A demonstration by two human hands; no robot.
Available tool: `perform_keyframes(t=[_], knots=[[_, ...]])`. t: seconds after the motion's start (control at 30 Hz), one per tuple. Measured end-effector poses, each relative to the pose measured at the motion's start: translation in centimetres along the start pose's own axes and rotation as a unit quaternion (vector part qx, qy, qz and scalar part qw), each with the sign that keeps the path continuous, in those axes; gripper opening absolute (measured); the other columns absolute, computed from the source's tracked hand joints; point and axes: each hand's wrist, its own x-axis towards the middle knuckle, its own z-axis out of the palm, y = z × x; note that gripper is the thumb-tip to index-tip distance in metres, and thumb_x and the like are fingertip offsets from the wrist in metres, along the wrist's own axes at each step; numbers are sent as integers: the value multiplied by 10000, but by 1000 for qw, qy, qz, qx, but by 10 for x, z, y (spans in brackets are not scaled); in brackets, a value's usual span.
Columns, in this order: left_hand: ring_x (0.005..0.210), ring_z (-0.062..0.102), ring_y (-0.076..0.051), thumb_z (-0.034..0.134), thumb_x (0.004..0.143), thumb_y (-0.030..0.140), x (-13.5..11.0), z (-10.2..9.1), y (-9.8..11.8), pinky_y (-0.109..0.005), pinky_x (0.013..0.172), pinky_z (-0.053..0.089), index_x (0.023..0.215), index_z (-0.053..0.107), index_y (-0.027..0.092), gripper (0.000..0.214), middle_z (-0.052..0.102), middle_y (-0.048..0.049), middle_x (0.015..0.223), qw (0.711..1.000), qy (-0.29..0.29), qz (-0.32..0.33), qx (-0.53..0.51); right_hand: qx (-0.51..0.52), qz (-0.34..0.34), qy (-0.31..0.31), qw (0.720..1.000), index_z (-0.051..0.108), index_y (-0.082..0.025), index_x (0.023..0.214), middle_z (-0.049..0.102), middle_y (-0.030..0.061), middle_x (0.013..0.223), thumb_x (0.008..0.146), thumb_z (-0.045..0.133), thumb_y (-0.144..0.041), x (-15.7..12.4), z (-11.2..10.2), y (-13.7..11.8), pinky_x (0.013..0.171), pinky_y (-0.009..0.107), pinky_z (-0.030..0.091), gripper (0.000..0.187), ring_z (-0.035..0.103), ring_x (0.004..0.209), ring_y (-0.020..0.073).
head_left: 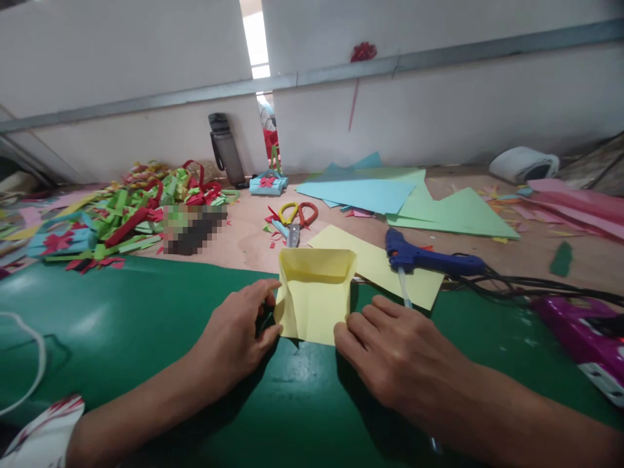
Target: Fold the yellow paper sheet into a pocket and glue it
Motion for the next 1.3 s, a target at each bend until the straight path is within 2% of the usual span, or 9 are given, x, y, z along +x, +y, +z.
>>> perform_keyframes(t=[0.13, 0.37, 0.47, 0.57, 0.63, 0.73, 0.87, 1.0, 1.3], knots=[[853, 549, -208, 547, 771, 140, -11, 3, -2, -341, 741, 426, 1162, 420, 205, 416, 618, -38, 955, 990, 75, 92, 74, 3, -3, -3, 1000, 581, -139, 820, 542, 43, 639, 787, 464, -90, 0, 0, 0, 573, 332, 283, 131, 441, 551, 187], [891, 550, -194, 432, 868, 117, -23, 7, -5, -325, 745, 444, 1180, 458, 185, 320, 632, -63, 943, 980, 65, 157, 104, 8, 4, 0, 1000, 574, -150, 802, 541, 32, 633, 796, 455, -81, -3, 4, -1, 575, 329, 286, 138, 439, 546, 171], [887, 551, -200, 433, 869, 136, -28, 5, -2, -335, 735, 458, 1155, 486, 178, 293, 615, -81, 977, 982, 62, 148, 105, 11, 7, 8, 1000, 584, -149, 803, 531, 22, 618, 791, 455, -81, -3, 3, -1, 548, 331, 296, 146, 440, 521, 173], [938, 541, -226, 457, 853, 168, -29, 2, 2, -374, 769, 465, 1169, 473, 182, 317, 591, -93, 1059, 985, 42, 127, 109, -3, 20, 35, 999, 593, -90, 989, 533, 21, 591, 801, 434, -70, -1, -8, -2, 557, 348, 339, 248, 457, 508, 178], [1005, 518, -240, 458, 846, 174, -28, 0, 5, -390, 810, 459, 1188, 450, 183, 342, 575, -95, 1109, 986, 24, 127, 107, 8, 38, 83, 996, 577, -52, 1072, 581, 54, 633, 821, 409, -75, 3, -17, -5, 642, 389, 390, 303, 520, 590, 204], [1065, 490, -241, 445, 840, 161, -26, -2, 6, -390, 861, 444, 1217, 412, 177, 379, 561, -94, 1148, 987, -2, 130, 96, 60, 39, 141, 987, 597, -82, 1064, 644, 132, 992, 854, 392, -118, 11, -21, -13, 909, 497, 325, 296, 526, 1011, 291], [1073, 487, -246, 429, 829, 130, -26, -2, 3, -382, 860, 443, 1220, 373, 132, 395, 583, -110, 1132, 984, 15, 148, 98, 98, 19, 33, 994, 528, -129, 1190, 546, 88, 1239, 907, 406, -309, 21, -2, -24, 1041, 540, 85, 357, 319, 1253, 306], [1062, 497, -244, 431, 839, 133, -28, 0, 0, -364, 844, 443, 1217, 359, 110, 386, 629, -95, 1071, 980, 36, 160, 108, 175, 52, -84, 980, 504, -137, 1209, 550, 116, 1201, 894, 375, -472, 25, 14, -27, 1028, 553, 100, 477, 281, 1278, 316], [979, 553, -245, 449, 851, 149, -24, 3, -2, -360, 778, 436, 1153, 427, 144, 303, 687, -46, 928, 976, 88, 157, 124, 216, 73, -114, 967, 516, -178, 1153, 529, 111, 1209, 896, 364, -472, 26, 9, -25, 1031, 579, 51, 419, 243, 1305, 307]])
